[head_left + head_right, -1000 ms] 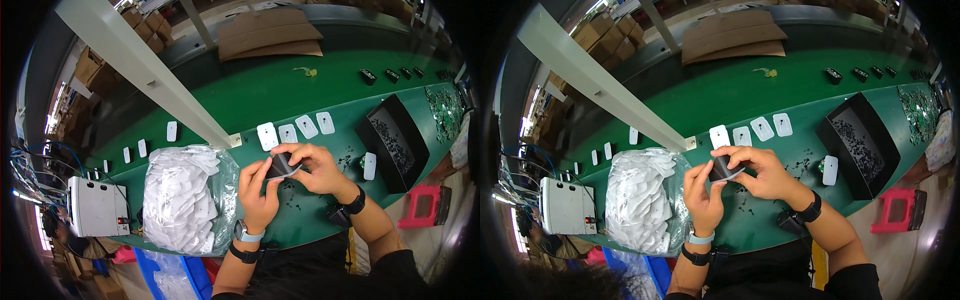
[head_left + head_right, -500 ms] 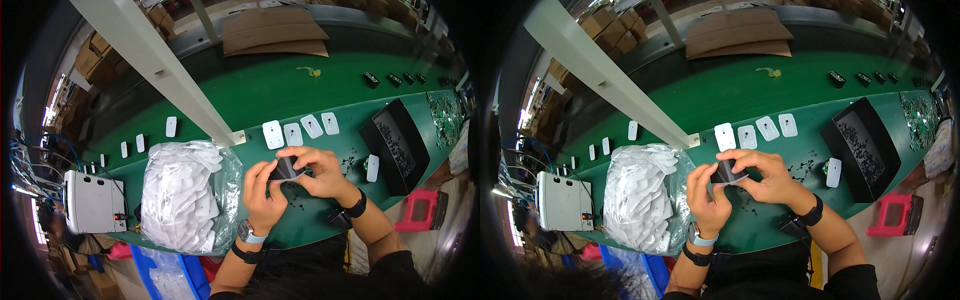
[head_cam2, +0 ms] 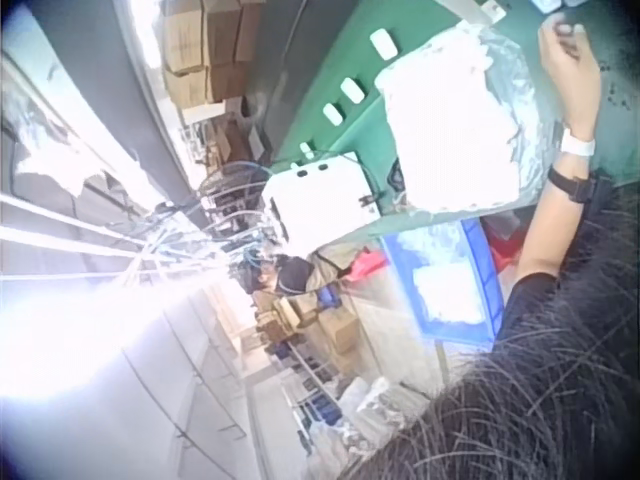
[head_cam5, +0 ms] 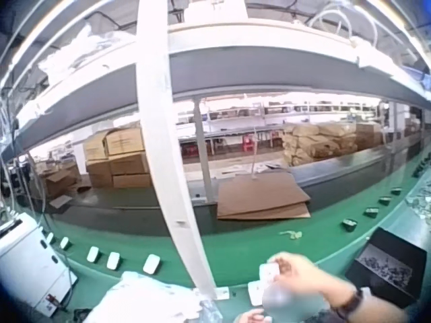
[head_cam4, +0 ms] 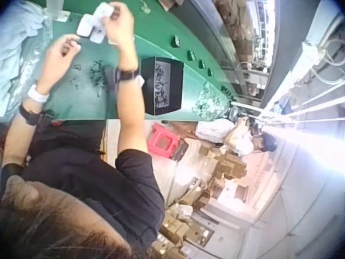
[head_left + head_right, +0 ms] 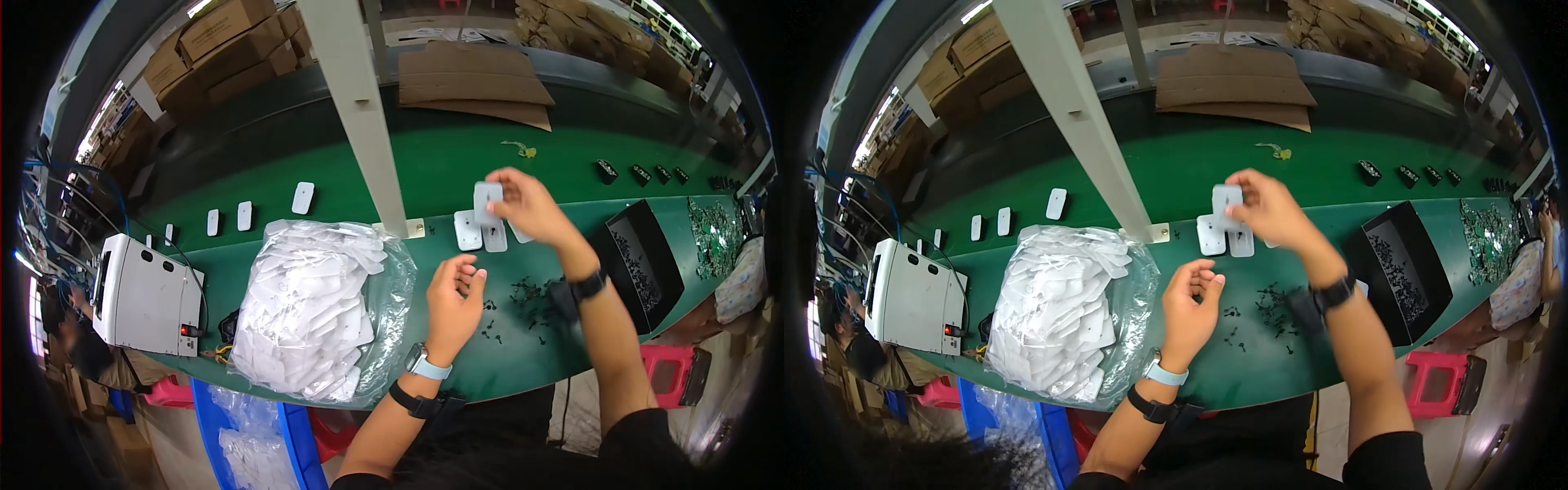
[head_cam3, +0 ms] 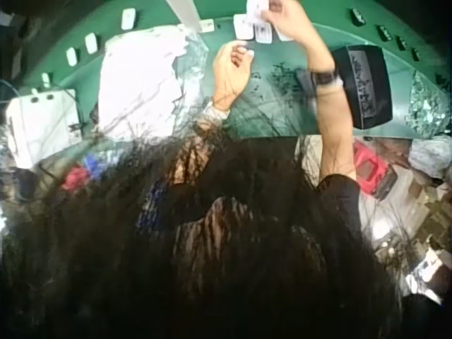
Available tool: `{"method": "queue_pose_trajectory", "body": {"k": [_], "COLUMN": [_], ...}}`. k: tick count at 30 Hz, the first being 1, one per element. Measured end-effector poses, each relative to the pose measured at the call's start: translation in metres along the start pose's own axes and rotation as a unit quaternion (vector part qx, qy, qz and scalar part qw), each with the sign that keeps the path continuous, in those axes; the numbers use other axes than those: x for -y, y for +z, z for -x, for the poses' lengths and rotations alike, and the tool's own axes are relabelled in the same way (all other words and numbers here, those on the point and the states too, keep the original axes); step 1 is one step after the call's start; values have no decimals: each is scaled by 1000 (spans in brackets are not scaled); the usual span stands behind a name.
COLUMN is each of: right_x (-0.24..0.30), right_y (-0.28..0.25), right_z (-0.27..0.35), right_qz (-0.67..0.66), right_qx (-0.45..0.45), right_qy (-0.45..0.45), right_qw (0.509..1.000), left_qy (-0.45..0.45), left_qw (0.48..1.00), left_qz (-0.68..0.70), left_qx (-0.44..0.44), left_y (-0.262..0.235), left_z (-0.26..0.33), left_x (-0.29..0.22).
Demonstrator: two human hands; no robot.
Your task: The person assembles small white electronic devices by hand on a green workbench. They pick up white plastic casings, insert small black components, and place green circuit boards inside the casings. The person then closes the casings and places the finished units on the table.
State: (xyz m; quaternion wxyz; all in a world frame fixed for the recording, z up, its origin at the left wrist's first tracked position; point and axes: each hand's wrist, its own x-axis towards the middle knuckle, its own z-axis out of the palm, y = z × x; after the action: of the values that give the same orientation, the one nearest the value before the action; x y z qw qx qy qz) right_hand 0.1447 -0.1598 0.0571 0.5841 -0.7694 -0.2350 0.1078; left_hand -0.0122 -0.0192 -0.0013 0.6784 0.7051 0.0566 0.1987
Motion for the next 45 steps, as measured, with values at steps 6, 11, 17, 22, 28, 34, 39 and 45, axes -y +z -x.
{"method": "queue_pose_trajectory", "body": {"k": [6, 11, 17, 22, 28, 34, 39, 45], "right_x": [-56, -66, -50, 22, 1, -8, -7, -26], "right_y": [-29, -35, -27, 5, 10, 1, 3, 33], "right_z": [-84, -83, -68, 11, 66, 78, 86, 88], "right_qz": [230, 398, 293, 90, 12, 91, 105, 181], "right_qx": [-24, 2, -113, -137, -144, -37, 155, 162], "right_qy": [86, 14, -14, -108, -166, -154, -105, -198], "right_qw": [969, 917, 949, 980, 975, 983, 977, 950], "left_qy": [59, 99, 94, 60, 33, 43, 89, 166], "left_qw": [996, 992, 985, 927, 905, 903, 909, 880], "left_qz": [-48, -75, -144, -331, -388, -387, -353, -346], "left_qx": [50, 35, -14, -164, -170, -184, -204, -281], "left_y": [1, 1, -1, -18, -24, -40, -38, -30], "left_z": [0, 1, 1, -9, -18, -27, -20, -22], "left_x": [0, -1, 4, 0, 14, 30, 16, -7]}}
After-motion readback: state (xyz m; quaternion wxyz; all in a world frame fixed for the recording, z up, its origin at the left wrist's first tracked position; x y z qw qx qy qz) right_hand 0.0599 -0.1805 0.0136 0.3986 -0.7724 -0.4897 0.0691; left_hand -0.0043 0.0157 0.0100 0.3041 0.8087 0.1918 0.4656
